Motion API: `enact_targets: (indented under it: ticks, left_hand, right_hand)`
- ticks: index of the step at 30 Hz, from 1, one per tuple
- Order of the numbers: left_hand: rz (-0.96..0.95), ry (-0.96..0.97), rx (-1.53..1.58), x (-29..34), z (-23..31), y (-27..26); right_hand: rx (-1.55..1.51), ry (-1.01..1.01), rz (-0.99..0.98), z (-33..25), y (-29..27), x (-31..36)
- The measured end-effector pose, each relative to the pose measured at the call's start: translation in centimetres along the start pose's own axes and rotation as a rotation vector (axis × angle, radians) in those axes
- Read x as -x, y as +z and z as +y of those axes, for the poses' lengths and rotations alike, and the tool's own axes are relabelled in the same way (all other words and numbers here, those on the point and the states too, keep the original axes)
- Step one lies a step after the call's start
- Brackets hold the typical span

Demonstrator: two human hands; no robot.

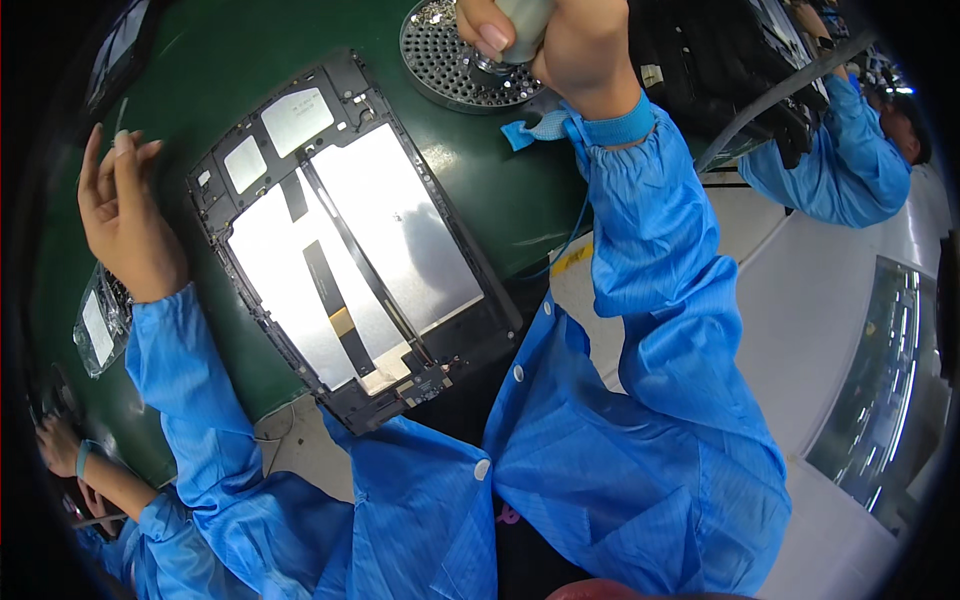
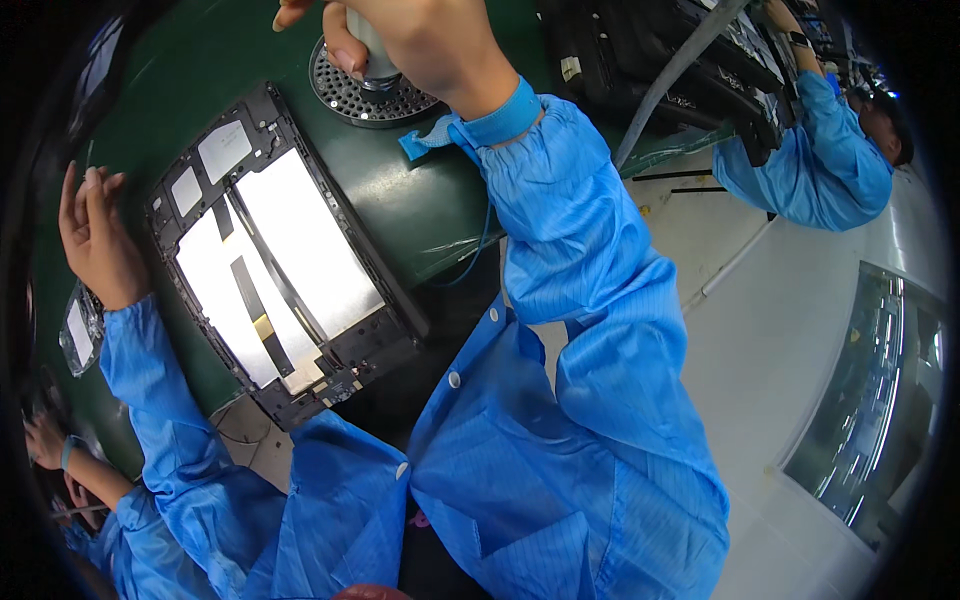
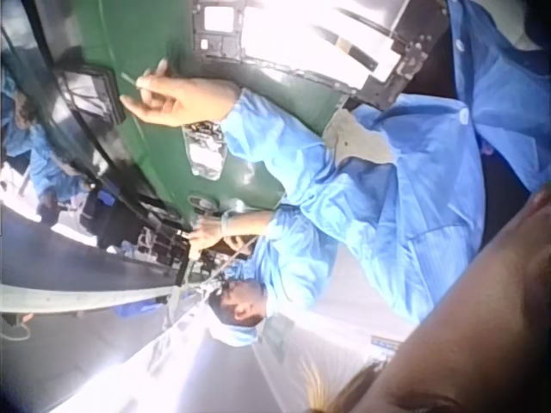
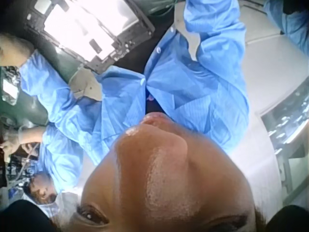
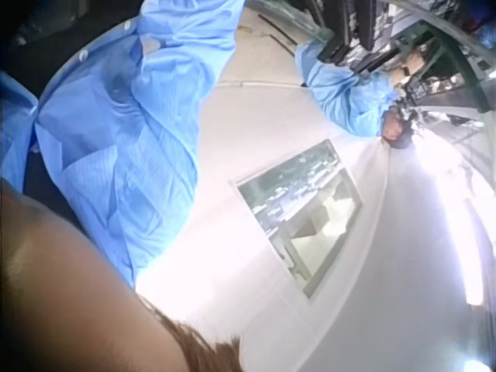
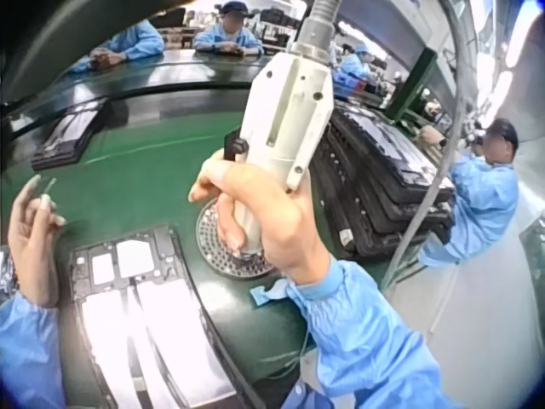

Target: Assembling tablet frames by driving screws with an electric screwdriver.

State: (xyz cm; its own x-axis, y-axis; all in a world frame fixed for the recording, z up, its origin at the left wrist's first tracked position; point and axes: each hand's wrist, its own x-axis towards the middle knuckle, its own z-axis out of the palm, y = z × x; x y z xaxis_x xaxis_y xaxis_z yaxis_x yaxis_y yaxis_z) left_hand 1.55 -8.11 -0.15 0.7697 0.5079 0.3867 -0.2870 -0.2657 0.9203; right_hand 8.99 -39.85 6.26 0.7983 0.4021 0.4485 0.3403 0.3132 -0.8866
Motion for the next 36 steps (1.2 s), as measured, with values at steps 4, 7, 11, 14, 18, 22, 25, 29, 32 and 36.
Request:
enact_targets:
  ticks: [4,7,11,14,18,22,25,29,32,36]
  left_hand:
    - [0.034,-0.031,-0.029,-1.4,-0.8,-1.5]
    - [0.040,-0.032,0.007,-1.8,-1.7,-2.2]
    - [0.027,-0.079,0.003,-1.6,-1.4,-1.7]
    - [0.012,-0.078,-0.009,-1.5,-0.9,-1.4]
    - [0.005,-0.070,0.016,-1.6,-0.9,-1.6]
    - [-0.005,-0.101,0.012,-1.1,-0.4,-1.5]
    - [-0.005,-0.130,0.055,-0.9,0.1,-1.2]
    - [-0.056,-0.175,0.144,-1.0,0.0,-1.7]
    - [-0.110,-0.202,0.142,-1.1,0.1,-2.0]
    - [-0.229,-0.174,0.015,-1.1,0.6,-3.0]
  right_hand:
    - [-0.020,0.015,0.026,0.3,0.3,-0.2]
    - [-0.052,0.011,0.042,0.5,0.3,-0.3]
    - [-0.033,-0.006,0.055,0.7,0.2,-0.2]
    - [-0.032,-0.008,0.060,0.7,0.2,-0.1]
    - [-0.020,-0.029,0.086,0.6,0.6,-0.1]
    - [-0.018,-0.011,0.122,0.2,1.1,0.1]
    - [-0.021,0.065,0.101,-0.1,0.5,0.3]
    - [-0.074,0.085,0.097,-0.1,0.7,0.1]
    - [-0.109,0.085,0.073,0.0,0.4,0.2]
    - [-0.179,0.058,0.066,0.0,0.7,-0.3]
